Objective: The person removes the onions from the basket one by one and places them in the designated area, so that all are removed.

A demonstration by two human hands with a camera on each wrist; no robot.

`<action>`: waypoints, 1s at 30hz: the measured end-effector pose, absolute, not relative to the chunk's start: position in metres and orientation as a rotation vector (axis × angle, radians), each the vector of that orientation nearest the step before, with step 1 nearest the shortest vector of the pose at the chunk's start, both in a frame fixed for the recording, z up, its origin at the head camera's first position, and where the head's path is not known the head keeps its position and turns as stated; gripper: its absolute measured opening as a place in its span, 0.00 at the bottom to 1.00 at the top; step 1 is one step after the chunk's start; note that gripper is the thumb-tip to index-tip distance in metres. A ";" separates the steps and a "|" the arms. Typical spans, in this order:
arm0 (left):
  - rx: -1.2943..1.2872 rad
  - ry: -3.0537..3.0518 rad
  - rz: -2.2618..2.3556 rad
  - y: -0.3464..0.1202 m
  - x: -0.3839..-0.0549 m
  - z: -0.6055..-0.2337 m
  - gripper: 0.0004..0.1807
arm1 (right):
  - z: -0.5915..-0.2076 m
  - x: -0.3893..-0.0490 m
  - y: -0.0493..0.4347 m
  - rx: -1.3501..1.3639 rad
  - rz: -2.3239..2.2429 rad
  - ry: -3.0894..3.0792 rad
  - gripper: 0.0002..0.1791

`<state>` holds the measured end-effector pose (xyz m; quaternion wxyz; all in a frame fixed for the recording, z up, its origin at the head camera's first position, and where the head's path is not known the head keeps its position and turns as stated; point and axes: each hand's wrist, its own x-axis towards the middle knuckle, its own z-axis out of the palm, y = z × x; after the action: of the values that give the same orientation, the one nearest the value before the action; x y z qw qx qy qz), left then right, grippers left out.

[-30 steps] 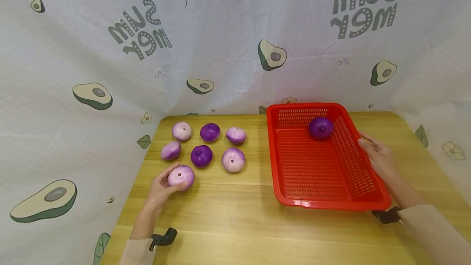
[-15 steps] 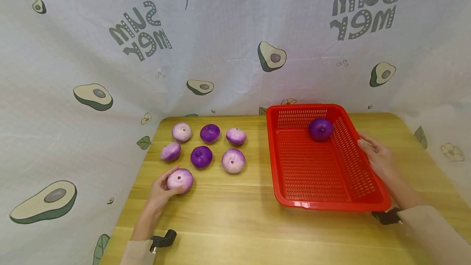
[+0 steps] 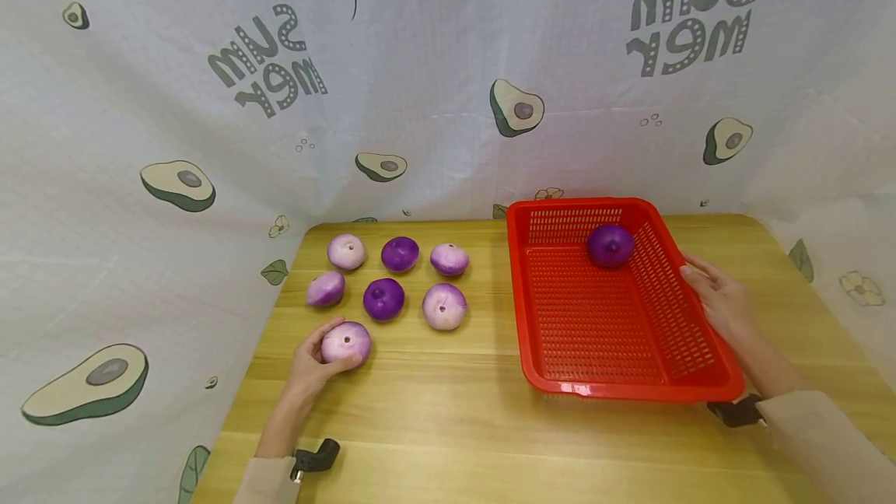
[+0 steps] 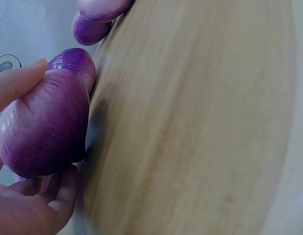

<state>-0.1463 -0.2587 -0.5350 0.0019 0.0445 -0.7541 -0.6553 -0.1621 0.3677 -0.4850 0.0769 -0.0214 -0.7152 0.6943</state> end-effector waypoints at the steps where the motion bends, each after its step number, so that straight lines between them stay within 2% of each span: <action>1: 0.140 -2.372 -2.052 -0.258 -0.146 -0.535 0.41 | -0.485 -0.162 0.368 -0.058 2.087 -2.134 0.19; 30: 0.065 -2.376 -2.065 -0.250 -0.146 -0.529 0.41 | -0.485 -0.162 0.369 -0.057 2.100 -2.139 0.21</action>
<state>-0.1463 -0.2503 -0.5294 -0.0035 0.0207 -0.7546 -0.6558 -0.1617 0.3690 -0.4847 0.0717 -0.0189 -0.7115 0.6987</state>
